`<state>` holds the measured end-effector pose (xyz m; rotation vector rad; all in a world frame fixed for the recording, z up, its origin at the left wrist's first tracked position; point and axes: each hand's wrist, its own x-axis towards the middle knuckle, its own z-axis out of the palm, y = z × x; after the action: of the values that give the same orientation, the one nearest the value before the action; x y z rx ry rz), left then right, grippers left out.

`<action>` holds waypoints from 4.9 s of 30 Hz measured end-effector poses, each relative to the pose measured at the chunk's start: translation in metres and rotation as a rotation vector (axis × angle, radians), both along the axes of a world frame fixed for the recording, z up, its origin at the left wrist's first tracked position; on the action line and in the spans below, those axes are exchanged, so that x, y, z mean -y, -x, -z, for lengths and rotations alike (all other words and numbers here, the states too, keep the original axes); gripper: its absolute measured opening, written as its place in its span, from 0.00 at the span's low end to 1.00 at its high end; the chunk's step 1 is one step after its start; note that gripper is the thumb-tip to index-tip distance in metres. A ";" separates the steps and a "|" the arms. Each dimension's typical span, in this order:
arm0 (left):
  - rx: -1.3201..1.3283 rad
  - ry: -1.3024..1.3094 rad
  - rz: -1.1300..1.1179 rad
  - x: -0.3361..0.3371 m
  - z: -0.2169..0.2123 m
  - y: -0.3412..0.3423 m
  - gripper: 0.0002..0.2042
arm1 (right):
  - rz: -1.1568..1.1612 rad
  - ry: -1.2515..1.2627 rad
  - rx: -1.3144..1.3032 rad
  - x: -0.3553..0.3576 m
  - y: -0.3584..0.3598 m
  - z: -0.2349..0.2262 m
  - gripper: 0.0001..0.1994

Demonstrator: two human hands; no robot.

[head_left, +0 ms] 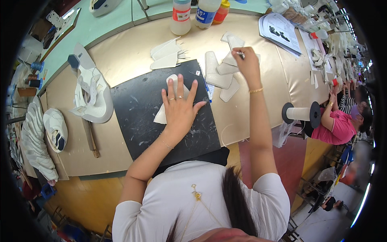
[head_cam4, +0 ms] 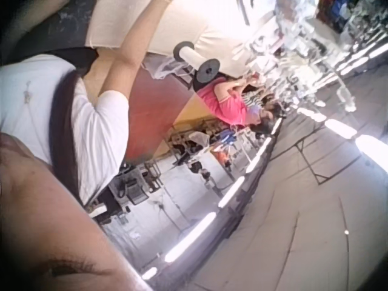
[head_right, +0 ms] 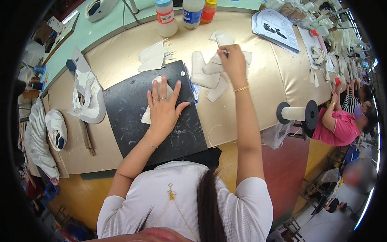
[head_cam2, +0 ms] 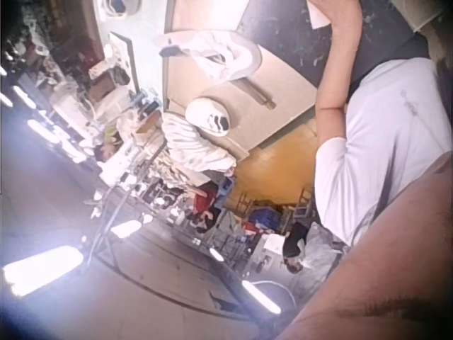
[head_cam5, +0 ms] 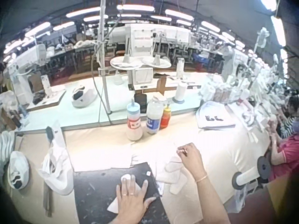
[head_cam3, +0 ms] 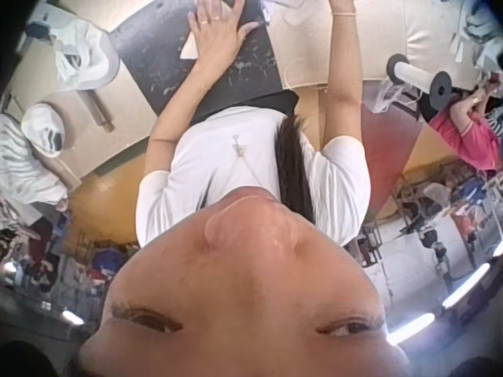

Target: The person uses a utility knife to trim the edges of small white material pieces on a black cutting mat. They repeatedly pick up pieces, cut along the edges, and place them aside. The person also handles a spool of white thread, pulling and cutting lengths of it.

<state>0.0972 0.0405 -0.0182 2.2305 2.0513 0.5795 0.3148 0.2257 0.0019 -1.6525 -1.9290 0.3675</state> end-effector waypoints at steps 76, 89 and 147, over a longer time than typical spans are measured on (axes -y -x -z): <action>0.545 0.258 0.220 -0.179 -0.024 -0.012 0.11 | -0.455 -0.754 0.024 0.061 -0.015 -0.052 0.16; 0.742 0.074 0.216 -0.076 -0.123 0.111 0.13 | -0.138 -0.212 -0.519 0.119 0.030 -0.069 0.13; 0.970 0.351 0.244 -0.136 -0.052 0.001 0.19 | 0.064 -0.008 -0.312 0.015 -0.057 -0.070 0.14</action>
<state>0.0967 0.1769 0.0341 1.4901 1.2413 0.9339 0.3715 0.2104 0.0724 -1.5441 -1.6412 0.5560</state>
